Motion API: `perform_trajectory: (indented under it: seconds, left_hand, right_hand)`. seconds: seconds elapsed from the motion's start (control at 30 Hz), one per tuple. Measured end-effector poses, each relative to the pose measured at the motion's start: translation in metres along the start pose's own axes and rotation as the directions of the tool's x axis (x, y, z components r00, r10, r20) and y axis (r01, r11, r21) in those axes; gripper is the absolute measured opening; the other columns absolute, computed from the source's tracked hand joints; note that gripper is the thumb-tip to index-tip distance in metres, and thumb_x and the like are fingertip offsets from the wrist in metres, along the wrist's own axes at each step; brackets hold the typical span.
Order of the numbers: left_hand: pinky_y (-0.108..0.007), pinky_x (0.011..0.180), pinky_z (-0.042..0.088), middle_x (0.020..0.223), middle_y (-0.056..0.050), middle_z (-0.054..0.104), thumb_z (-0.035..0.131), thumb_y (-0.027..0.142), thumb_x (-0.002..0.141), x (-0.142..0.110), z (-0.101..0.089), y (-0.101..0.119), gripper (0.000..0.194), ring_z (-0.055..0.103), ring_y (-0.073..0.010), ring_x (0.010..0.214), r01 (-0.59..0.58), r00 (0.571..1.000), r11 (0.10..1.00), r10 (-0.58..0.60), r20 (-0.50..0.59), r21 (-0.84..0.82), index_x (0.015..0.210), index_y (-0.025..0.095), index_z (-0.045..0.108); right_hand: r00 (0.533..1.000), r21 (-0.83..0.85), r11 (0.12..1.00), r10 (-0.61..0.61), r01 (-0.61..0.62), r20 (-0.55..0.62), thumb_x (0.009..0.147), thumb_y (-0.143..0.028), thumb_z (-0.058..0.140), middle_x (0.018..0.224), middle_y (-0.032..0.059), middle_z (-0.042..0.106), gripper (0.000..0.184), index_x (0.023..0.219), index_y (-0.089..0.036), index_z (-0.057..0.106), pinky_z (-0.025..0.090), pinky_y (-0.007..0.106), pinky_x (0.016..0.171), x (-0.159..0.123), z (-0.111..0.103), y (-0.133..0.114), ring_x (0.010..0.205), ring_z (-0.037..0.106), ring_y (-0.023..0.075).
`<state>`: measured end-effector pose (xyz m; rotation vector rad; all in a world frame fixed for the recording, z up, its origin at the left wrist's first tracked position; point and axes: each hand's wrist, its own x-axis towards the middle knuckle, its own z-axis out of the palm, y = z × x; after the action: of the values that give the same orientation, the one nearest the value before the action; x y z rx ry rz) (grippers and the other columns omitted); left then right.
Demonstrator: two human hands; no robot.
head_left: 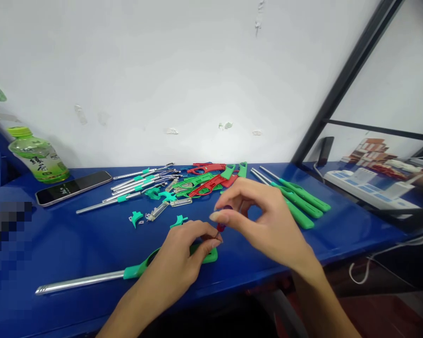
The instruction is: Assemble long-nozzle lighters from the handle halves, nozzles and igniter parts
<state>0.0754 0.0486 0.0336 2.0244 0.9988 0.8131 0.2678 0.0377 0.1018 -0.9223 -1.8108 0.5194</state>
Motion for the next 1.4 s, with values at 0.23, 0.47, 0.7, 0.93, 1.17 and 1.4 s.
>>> perform_trajectory:
  seconds: [0.23, 0.47, 0.7, 0.93, 1.17, 1.4]
  left_hand:
    - [-0.03, 0.084, 0.047, 0.097, 0.002, 0.078, 0.058, 0.028, 0.102, 0.001, -0.001, 0.003, 0.019, 0.069, -0.0189, 0.091, -0.008, 1.0, 1.0, 0.008, 0.008, -0.012, 0.092, 0.026, 0.074]
    - [-0.028, 0.081, 0.049, 0.091, 0.004, 0.075, 0.062, 0.025, 0.099, 0.0, 0.001, 0.003, 0.01, 0.069, -0.0166, 0.086, -0.026, 0.999, 0.999, 0.024, -0.048, -0.032, 0.092, 0.025, 0.069]
    - [-0.027, 0.075, 0.047, 0.084, 0.004, 0.074, 0.059, 0.028, 0.1, 0.002, -0.001, 0.004, 0.017, 0.067, -0.016, 0.079, -0.034, 0.999, 0.999, 0.033, -0.032, -0.037, 0.087, 0.024, 0.068]
    - [-0.028, 0.079, 0.05, 0.089, 0.004, 0.076, 0.059, 0.028, 0.101, 0.001, 0.002, 0.002, 0.017, 0.07, -0.0167, 0.083, -0.033, 0.999, 0.999, 0.032, -0.041, -0.026, 0.089, 0.025, 0.07]
    - [-0.03, 0.082, 0.053, 0.095, 0.002, 0.078, 0.056, 0.029, 0.103, 0.001, 0.002, 0.0, 0.018, 0.072, -0.0186, 0.088, -0.028, 0.999, 0.999, 0.027, -0.031, -0.031, 0.095, 0.025, 0.072]
    - [-0.03, 0.08, 0.051, 0.091, 0.003, 0.076, 0.055, 0.028, 0.104, 0.002, -0.001, 0.007, 0.021, 0.069, -0.0174, 0.083, -0.014, 1.0, 1.0, 0.014, 0.01, -0.02, 0.09, 0.025, 0.07]
  right_hand:
    - [0.99, 0.004, 1.0, 0.027, -0.028, 0.142, 0.103, -0.029, 0.069, 0.088, -0.0017, 0.078, 0.017, 0.096, -0.022, 0.083, 0.048, 0.023, 0.054, -0.002, -0.01, -0.002, 0.059, 0.063, 0.0081]
    - [0.998, -0.016, 0.998, 0.068, -0.068, 0.008, 0.084, -0.03, 0.091, 0.062, -0.0086, 0.06, 0.032, 0.071, -0.02, 0.062, 0.035, 0.022, 0.048, 0.0, -0.003, 0.005, 0.052, 0.05, 0.006]
    - [0.983, 0.071, 0.997, 0.012, -0.025, 0.186, 0.108, -0.032, 0.06, 0.102, 0.0002, 0.076, 0.024, 0.097, -0.024, 0.079, 0.048, 0.026, 0.061, -0.002, -0.016, -0.004, 0.073, 0.066, 0.011]
    - [0.99, 0.097, 0.987, 0.119, -0.126, 0.07, 0.09, -0.032, 0.085, 0.072, -0.0039, 0.067, 0.018, 0.079, -0.021, 0.074, 0.044, 0.026, 0.055, 0.001, -0.005, 0.005, 0.059, 0.057, 0.011]
    - [0.992, 0.034, 0.993, 0.11, -0.113, 0.063, 0.088, -0.039, 0.086, 0.077, -0.0046, 0.068, 0.025, 0.082, -0.021, 0.069, 0.04, 0.023, 0.052, 0.0, -0.006, 0.004, 0.06, 0.057, 0.0092]
    - [0.962, 0.055, 0.992, 0.096, -0.113, 0.257, 0.105, -0.031, 0.066, 0.085, -0.0013, 0.078, 0.019, 0.097, -0.023, 0.081, 0.051, 0.024, 0.061, -0.001, -0.021, -0.002, 0.063, 0.066, 0.0109]
